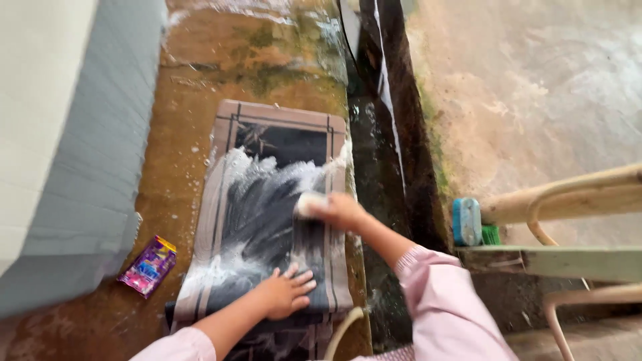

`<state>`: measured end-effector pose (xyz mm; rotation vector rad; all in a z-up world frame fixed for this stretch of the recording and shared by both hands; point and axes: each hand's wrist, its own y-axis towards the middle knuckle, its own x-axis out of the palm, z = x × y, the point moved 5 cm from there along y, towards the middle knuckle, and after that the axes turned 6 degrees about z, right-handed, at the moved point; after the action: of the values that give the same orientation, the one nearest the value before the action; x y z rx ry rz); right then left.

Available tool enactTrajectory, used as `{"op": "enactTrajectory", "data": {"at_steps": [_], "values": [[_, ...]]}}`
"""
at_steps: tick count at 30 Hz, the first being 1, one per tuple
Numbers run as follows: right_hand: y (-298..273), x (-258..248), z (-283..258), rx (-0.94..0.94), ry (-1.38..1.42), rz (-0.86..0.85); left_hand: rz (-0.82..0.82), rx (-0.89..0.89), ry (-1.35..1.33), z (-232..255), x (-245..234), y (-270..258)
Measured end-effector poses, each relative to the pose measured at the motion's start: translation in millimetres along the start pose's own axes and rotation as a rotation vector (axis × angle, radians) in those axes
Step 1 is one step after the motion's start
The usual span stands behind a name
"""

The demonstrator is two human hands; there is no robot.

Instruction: Washing and scrubbing a black rubber mat with soap and water.

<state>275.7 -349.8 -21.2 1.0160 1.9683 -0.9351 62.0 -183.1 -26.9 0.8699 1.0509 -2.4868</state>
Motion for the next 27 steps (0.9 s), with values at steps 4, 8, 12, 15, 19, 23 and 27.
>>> {"op": "enactTrajectory", "data": {"at_steps": [4,8,12,15,19,23,27], "values": [[42,-6,-28,-0.127,-0.030,0.320,0.081,0.044,-0.092,-22,22,-15],[-18,37,-88,-0.240,-0.082,0.206,0.094,-0.284,-0.053,-39,-32,-85],[-38,23,-136,-0.043,-0.021,-0.377,0.207,-0.382,0.021,-83,-8,-115],[49,-15,-100,0.008,-0.177,0.121,0.268,-0.350,-0.001,-87,0,-112],[74,6,-105,-0.105,-0.218,0.472,0.277,-0.306,0.016,-89,-1,-116],[-20,82,-165,-0.569,-0.201,0.127,0.448,-0.210,-0.001,-130,42,-110],[27,74,-164,-0.233,-0.229,-0.231,0.649,-0.145,0.027,-143,58,-120]]}}
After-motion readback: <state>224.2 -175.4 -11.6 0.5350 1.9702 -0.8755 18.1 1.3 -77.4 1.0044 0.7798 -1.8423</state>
